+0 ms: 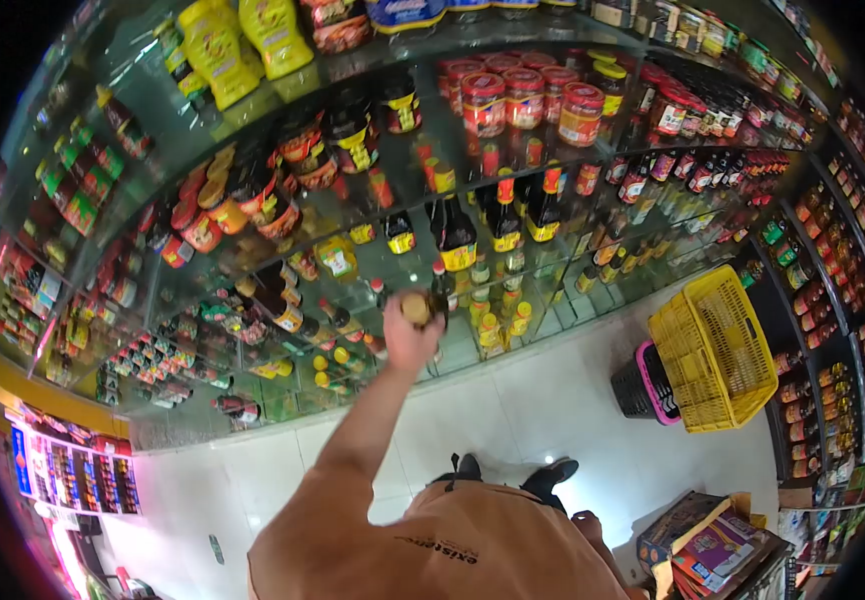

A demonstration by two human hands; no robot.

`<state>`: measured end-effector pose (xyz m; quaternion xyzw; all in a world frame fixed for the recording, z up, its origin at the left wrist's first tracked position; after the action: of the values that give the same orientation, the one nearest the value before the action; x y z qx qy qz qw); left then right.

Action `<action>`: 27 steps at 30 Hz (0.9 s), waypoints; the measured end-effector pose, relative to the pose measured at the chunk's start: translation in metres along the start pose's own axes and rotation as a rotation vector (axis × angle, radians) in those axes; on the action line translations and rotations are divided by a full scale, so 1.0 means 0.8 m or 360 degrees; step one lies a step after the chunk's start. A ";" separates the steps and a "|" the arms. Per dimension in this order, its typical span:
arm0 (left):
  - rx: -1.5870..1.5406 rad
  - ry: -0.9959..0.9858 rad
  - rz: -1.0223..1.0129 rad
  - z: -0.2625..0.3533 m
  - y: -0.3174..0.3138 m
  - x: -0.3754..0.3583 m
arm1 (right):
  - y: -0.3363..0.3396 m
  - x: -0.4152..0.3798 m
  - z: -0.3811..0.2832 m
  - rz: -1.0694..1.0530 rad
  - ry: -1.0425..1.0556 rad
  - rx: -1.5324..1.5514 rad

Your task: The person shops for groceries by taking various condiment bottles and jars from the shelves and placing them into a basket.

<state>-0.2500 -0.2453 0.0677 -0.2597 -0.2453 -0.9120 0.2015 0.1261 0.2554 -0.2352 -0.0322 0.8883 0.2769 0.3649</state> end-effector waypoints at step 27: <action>-0.0763 0.0267 -0.1915 0.392 -0.470 -0.199 | 0.540 -0.028 -0.306 0.0203 0.1456 0.2281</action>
<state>-0.1941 0.2664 0.0812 -0.0427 -0.1211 -0.9122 -0.3892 -0.1238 0.4913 0.1243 0.1480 0.9090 -0.3725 -0.1141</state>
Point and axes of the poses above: each hand's wrist, its own x-axis towards the middle knuckle, its own y-axis out of the back of the hand, z = x × y, the point moved 5 cm from there along x, towards the middle knuckle, and after that the axes turned 6 degrees about -x, right-handed, at the moved point
